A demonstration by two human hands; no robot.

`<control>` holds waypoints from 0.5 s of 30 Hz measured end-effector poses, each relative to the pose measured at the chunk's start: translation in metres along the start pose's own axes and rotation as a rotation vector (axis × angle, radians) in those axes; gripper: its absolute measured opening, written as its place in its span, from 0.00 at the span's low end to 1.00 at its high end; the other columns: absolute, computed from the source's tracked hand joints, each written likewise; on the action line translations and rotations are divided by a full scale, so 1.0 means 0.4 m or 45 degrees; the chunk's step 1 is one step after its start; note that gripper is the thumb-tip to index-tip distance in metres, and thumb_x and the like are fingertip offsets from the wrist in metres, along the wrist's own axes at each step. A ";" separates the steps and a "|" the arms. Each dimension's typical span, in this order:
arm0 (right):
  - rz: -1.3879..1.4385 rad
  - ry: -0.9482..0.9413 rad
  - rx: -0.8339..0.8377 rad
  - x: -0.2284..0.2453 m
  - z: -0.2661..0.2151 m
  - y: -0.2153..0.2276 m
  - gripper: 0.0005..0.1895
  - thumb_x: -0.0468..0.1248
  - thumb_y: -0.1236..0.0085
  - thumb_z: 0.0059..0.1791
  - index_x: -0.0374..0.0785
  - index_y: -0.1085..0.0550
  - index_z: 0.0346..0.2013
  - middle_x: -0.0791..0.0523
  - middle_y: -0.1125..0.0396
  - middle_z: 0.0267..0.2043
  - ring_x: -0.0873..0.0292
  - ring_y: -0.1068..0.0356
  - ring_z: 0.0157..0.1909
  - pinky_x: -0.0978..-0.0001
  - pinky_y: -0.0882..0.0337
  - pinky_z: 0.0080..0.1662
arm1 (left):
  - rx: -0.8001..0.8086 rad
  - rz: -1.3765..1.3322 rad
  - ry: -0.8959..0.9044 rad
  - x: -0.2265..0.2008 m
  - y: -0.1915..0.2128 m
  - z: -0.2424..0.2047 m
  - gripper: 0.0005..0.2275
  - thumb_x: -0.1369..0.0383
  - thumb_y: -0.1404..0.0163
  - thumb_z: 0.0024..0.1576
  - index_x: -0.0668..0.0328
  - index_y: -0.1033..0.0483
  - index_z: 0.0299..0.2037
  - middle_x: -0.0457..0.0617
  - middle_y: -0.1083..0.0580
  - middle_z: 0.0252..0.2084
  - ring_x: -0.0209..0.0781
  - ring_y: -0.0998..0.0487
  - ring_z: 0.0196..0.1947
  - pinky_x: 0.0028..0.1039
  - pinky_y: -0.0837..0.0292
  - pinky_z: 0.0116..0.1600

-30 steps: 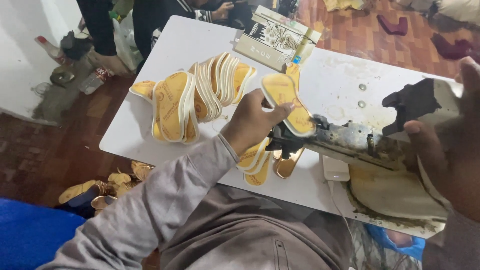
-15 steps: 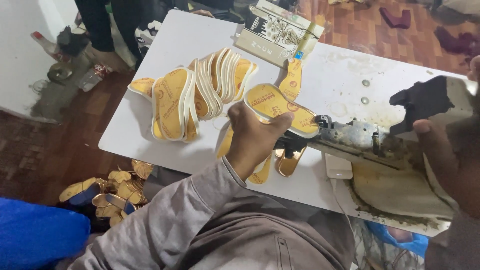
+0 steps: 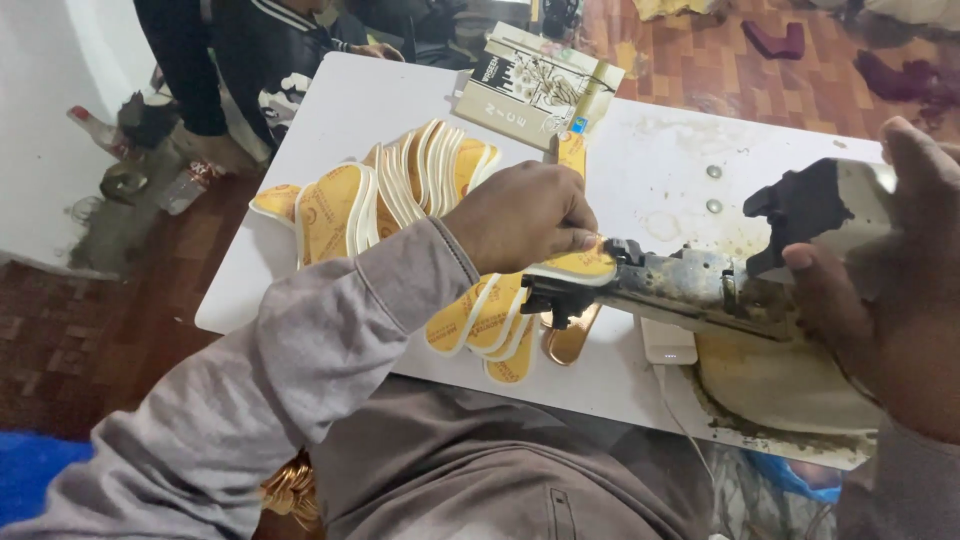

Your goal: A person is seen stitching shoe insoles using a specialized industrial sewing machine, handling each piece individually from a stack.

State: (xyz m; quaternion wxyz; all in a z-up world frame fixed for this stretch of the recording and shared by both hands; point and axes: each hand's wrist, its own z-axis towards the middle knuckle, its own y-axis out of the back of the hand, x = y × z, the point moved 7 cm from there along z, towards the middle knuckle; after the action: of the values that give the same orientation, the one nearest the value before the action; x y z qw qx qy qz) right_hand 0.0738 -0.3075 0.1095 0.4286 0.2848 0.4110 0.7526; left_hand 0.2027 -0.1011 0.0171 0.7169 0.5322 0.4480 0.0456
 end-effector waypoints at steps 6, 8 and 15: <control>0.117 -0.079 -0.035 0.010 -0.003 -0.010 0.41 0.32 0.44 0.55 0.17 0.49 0.78 0.28 0.44 0.69 0.31 0.40 0.67 0.43 0.39 0.66 | -0.306 0.055 -0.031 -0.011 -0.008 -0.048 0.07 0.61 0.40 0.55 0.52 0.13 0.31 0.43 0.24 0.32 0.47 0.22 0.33 0.43 0.31 0.36; 0.592 -0.402 0.118 0.012 0.007 -0.041 0.40 0.29 0.55 0.55 0.46 0.58 0.79 0.56 0.59 0.13 0.61 0.57 0.14 0.68 0.56 0.26 | -0.401 0.145 -0.055 -0.031 -0.011 -0.073 0.12 0.59 0.39 0.54 0.60 0.15 0.28 0.59 0.20 0.43 0.57 0.18 0.46 0.48 0.27 0.37; 0.060 -0.268 0.145 -0.014 -0.003 -0.043 0.43 0.38 0.50 0.58 0.29 0.56 0.84 0.51 0.55 0.09 0.49 0.49 0.24 0.58 0.50 0.47 | -0.296 0.233 0.016 -0.056 -0.040 -0.137 0.21 0.50 0.35 0.51 0.63 0.20 0.25 0.49 0.27 0.31 0.50 0.24 0.26 0.44 0.30 0.29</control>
State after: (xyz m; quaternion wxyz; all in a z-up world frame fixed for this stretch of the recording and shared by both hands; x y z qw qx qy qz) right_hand 0.0828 -0.3078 0.0936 0.4346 0.3957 0.3991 0.7038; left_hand 0.1449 -0.0805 0.0158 0.7636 0.4840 0.3940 0.1657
